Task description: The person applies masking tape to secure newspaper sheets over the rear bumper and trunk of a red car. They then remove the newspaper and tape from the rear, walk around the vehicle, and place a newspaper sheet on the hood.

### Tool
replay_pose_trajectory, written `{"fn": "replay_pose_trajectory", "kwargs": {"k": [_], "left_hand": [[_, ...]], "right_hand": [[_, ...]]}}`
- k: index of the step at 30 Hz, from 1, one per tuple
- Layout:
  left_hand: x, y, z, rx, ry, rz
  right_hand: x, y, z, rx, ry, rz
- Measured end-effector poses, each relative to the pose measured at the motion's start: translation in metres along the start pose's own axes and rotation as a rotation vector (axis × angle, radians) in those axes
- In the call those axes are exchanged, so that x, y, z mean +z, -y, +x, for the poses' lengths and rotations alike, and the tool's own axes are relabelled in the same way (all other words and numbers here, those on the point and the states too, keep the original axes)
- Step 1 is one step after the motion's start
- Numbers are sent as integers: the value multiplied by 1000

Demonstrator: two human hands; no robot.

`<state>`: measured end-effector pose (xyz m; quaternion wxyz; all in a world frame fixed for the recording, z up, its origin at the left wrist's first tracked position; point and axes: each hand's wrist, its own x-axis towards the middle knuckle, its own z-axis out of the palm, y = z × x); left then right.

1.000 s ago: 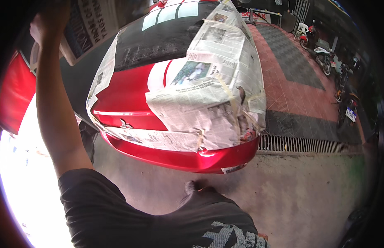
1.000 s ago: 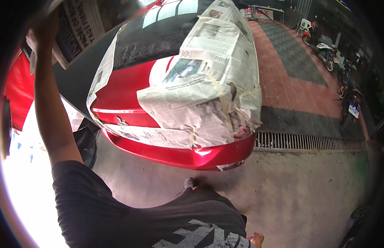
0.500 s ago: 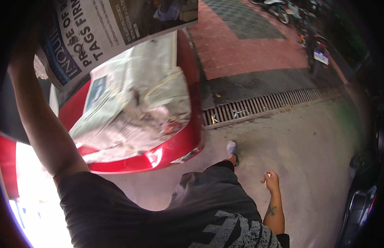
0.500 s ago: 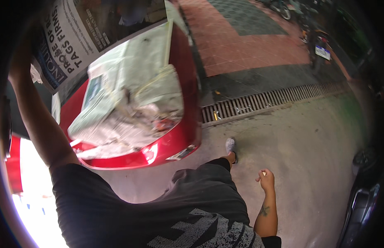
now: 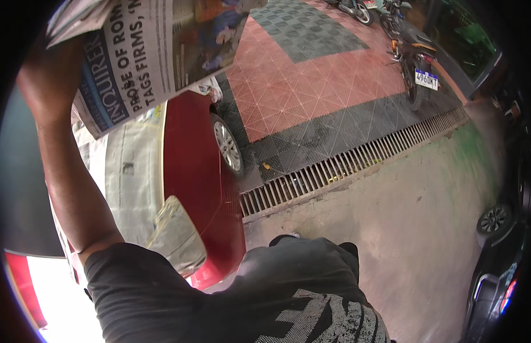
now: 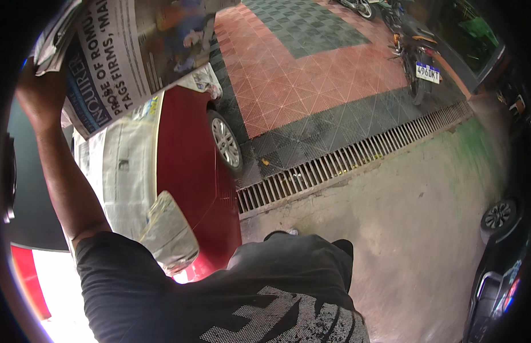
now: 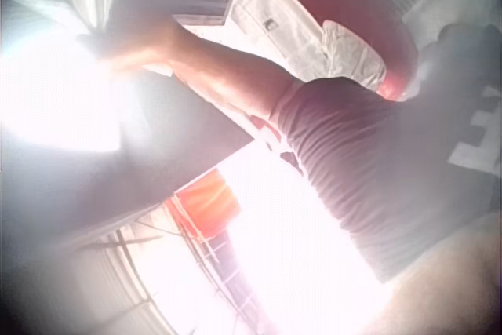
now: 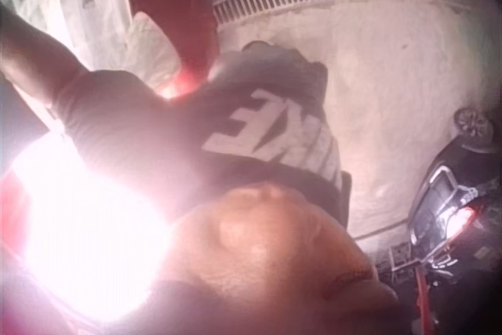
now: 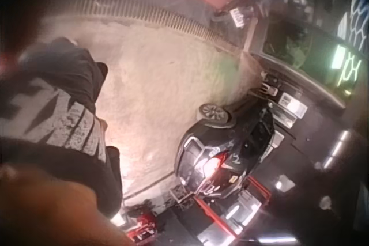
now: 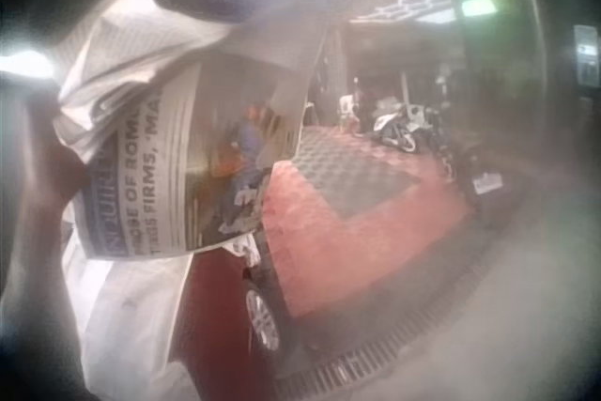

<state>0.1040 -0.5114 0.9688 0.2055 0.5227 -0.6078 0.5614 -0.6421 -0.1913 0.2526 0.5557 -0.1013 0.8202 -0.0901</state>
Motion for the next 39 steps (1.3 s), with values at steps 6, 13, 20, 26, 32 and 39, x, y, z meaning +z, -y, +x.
{"fn": "replay_pose_trajectory", "kwargs": {"k": [6,13,20,26,32,39], "left_hand": [[126,-88,8,-259,255,-117],[250,-193,-90,-407,616,-136],[351,-313,-203,-675,973,-109],[470,-357,-271,-814,1441,-85],[629,-357,-273,-1079,1694,-119],[790,-335,-278,-1333,1728,65]], "right_hand": [[12,161,79,-49,111,-91],[-41,506,231,-356,13,-334],[13,958,256,-1069,-141,-432],[141,1148,186,-1150,155,-484],[165,1130,269,-603,293,-587],[276,1227,248,-260,265,-624]]}}
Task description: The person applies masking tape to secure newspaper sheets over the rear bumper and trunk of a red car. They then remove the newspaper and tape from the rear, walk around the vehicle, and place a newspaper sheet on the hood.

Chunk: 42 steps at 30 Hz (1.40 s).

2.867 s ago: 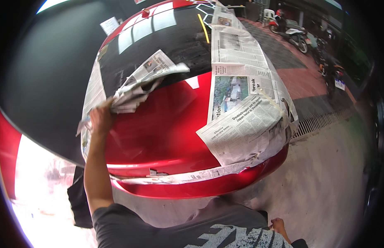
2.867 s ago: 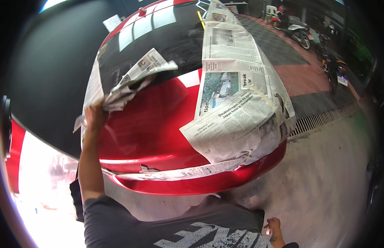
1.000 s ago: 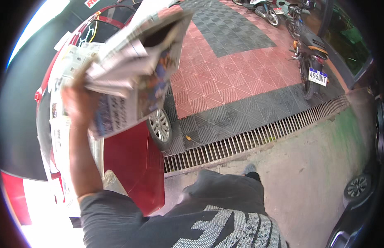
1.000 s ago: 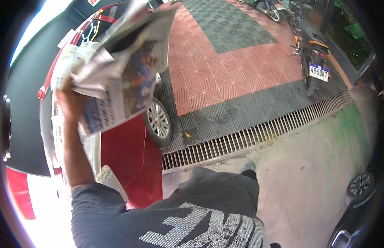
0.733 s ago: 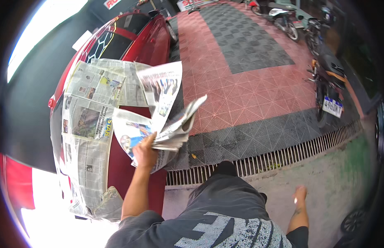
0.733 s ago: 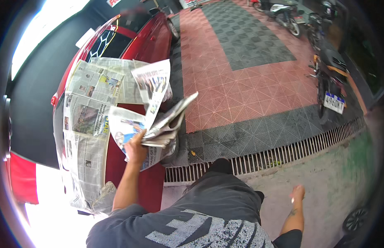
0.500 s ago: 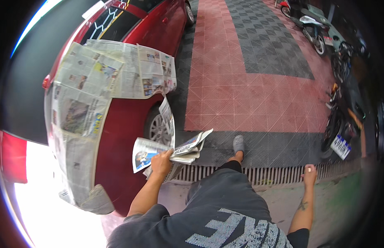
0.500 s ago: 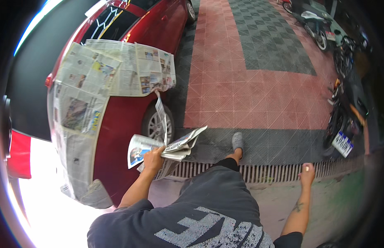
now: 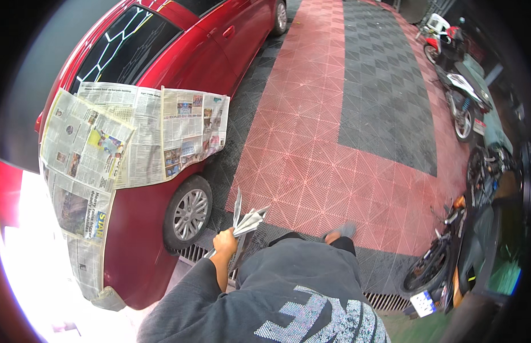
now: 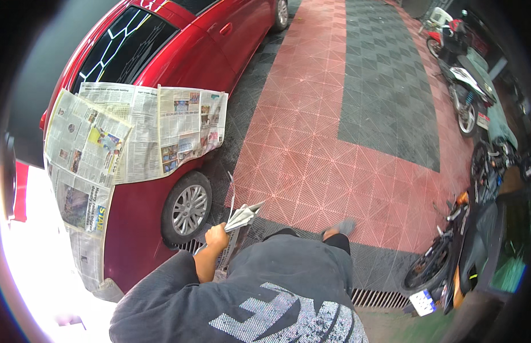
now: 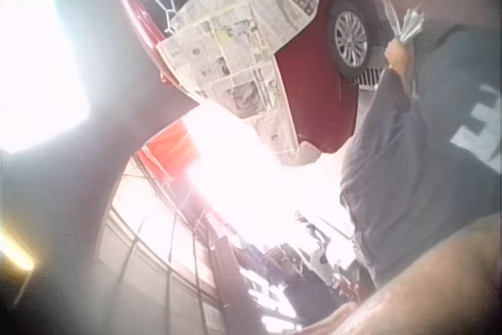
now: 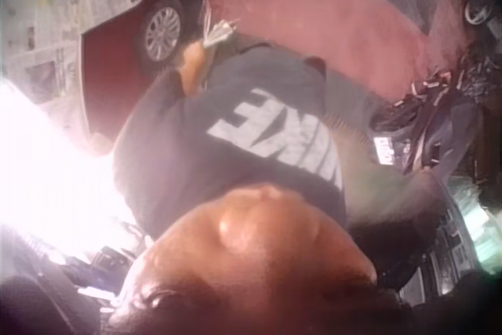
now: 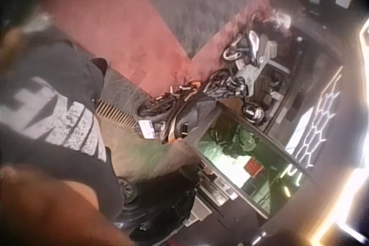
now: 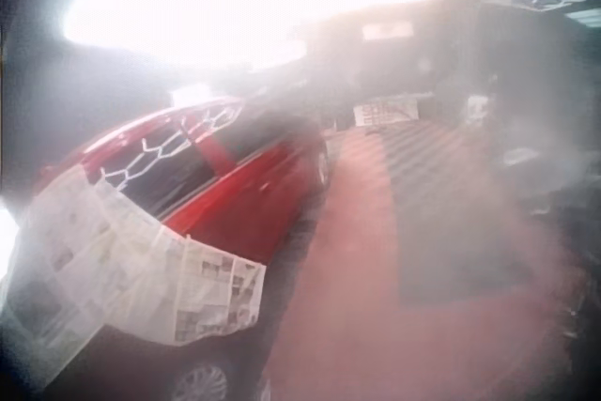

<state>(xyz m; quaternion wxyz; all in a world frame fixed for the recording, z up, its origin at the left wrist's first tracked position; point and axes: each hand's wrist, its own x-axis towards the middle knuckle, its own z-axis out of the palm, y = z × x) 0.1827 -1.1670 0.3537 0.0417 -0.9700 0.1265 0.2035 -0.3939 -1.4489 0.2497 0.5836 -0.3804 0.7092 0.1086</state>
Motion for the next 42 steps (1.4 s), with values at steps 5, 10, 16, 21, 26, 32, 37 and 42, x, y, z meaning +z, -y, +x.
{"fn": "replay_pose_trajectory", "kwargs": {"k": [5,10,16,21,26,32,37,42], "left_hand": [[-47,-113,66,-163,1,-59],[-105,-218,98,-319,-38,-154],[-153,-340,191,-316,2,-206],[-176,-407,238,-414,83,-195],[-195,-468,362,-345,241,-146],[-281,-580,552,-292,228,-112],[-377,-693,723,-117,67,-40],[-452,-812,864,-35,-184,-99]], "right_hand": [[-39,169,95,-55,44,-111],[-114,436,218,-281,-36,-431],[-185,816,346,-1003,-179,-303],[-46,1086,228,-1137,106,-291],[-26,1208,231,-1088,210,-571],[-112,1177,395,-505,10,-35],[-136,1076,444,-121,-41,-129],[-89,1168,451,42,78,-66]]}}
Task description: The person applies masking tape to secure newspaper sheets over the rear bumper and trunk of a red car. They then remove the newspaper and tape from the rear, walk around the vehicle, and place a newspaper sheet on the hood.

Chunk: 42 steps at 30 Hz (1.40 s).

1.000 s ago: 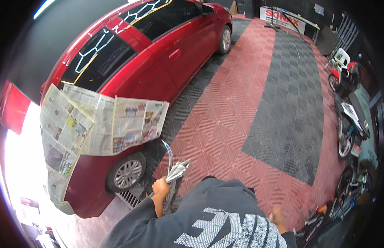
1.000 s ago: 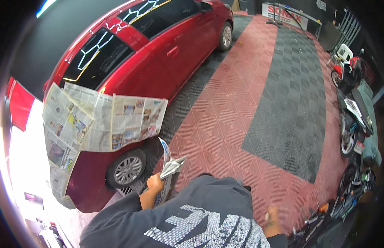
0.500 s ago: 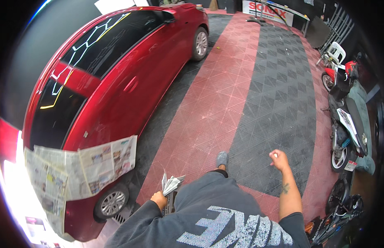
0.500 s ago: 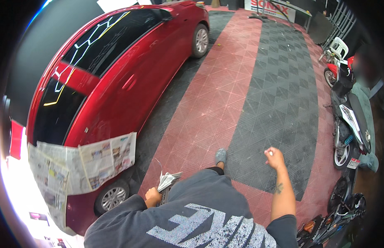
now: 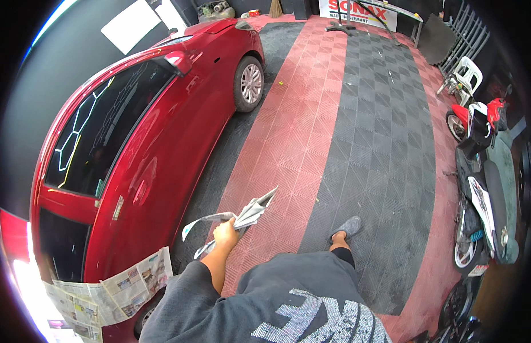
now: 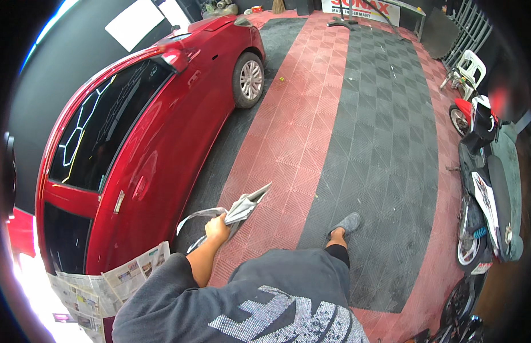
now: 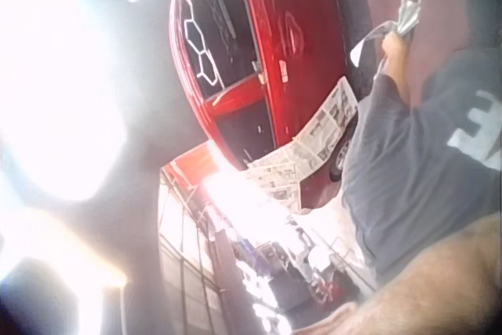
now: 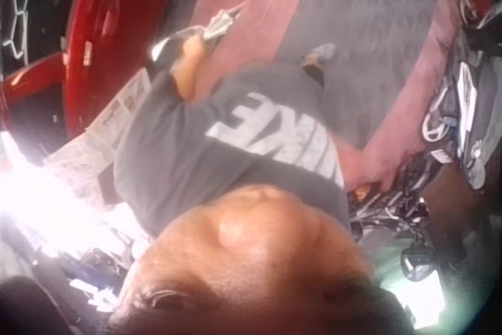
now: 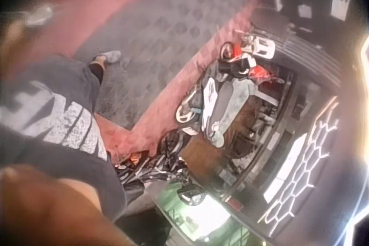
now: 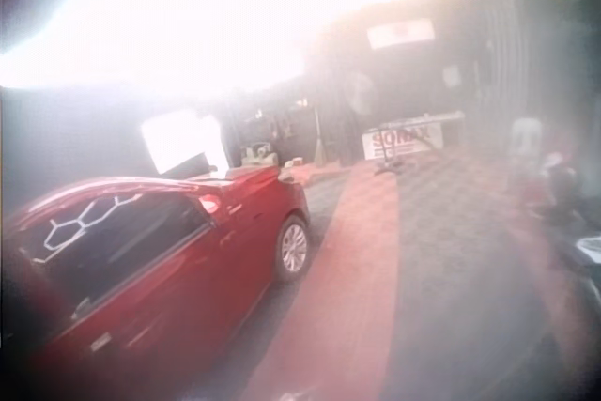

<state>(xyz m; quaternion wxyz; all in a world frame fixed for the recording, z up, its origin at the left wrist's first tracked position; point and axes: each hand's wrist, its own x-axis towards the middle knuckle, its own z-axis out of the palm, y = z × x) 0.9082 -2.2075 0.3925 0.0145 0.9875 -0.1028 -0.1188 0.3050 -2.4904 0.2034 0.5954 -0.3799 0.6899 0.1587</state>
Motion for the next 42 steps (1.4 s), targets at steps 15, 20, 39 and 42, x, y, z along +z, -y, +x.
{"fn": "replay_pose_trajectory", "kwargs": {"k": [15,20,39,42], "left_hand": [[-62,-333,169,-196,214,-89],[-44,-387,229,-374,412,36],[-139,-744,633,-92,80,-101],[-163,-835,661,-60,9,-75]], "right_hand": [[-220,769,149,-816,-133,86],[-194,955,107,-984,-85,3],[-260,1073,303,-237,63,-213],[-316,1166,355,-398,55,-155]]}}
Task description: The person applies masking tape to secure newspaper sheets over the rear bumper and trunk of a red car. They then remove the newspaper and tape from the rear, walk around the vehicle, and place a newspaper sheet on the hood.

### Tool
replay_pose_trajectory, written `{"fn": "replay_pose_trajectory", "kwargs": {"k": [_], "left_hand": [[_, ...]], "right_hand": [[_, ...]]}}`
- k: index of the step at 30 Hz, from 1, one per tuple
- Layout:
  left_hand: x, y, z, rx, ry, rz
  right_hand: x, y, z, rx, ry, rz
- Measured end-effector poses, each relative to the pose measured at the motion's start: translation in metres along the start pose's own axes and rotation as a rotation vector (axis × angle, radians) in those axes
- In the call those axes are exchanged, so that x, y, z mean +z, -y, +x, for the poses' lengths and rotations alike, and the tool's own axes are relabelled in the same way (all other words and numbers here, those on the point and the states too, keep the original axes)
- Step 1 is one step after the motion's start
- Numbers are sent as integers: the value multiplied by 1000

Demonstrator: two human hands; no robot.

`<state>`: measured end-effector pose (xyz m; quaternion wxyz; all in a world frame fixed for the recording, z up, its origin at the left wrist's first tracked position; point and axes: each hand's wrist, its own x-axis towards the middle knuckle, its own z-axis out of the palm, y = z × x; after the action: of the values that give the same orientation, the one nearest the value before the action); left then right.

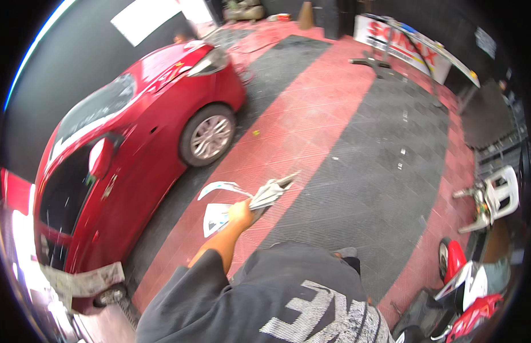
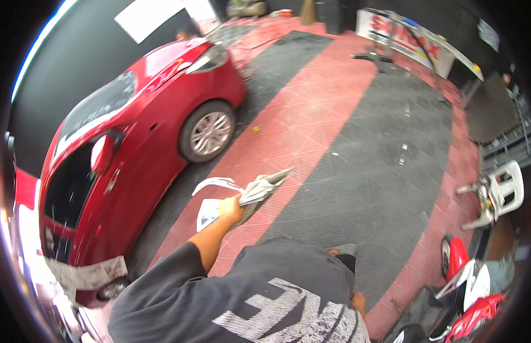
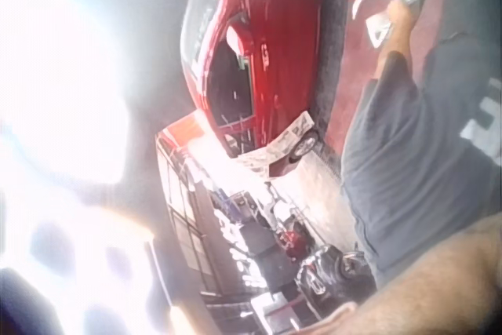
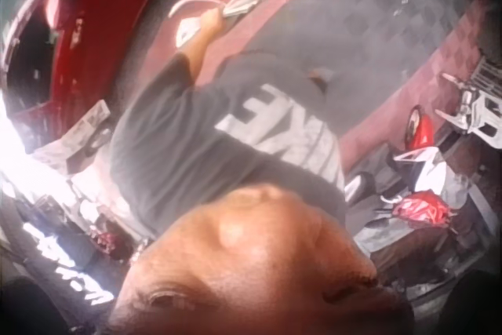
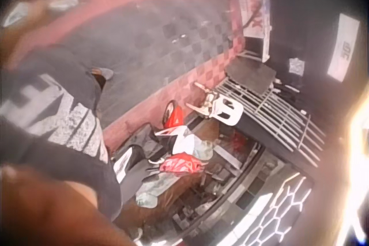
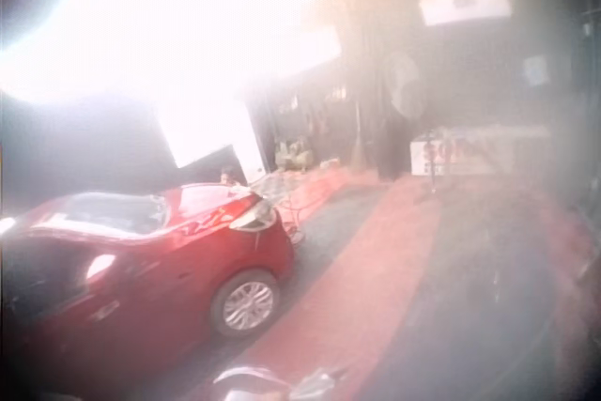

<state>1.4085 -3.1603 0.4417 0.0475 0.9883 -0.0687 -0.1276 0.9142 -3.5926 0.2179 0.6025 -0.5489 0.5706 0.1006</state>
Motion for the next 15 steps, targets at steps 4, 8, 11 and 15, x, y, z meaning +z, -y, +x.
{"fn": "replay_pose_trajectory", "kwargs": {"k": [4,8,11,15], "left_hand": [[44,-52,1,-111,39,-172],[81,-120,1,-103,96,112],[86,-198,13,-159,273,165],[94,-298,46,-8,387,283]], "right_hand": [[-85,140,51,-214,-131,17],[-153,256,69,-349,-174,73],[-190,300,71,-321,-228,73],[-225,301,110,-266,-121,171]]}}
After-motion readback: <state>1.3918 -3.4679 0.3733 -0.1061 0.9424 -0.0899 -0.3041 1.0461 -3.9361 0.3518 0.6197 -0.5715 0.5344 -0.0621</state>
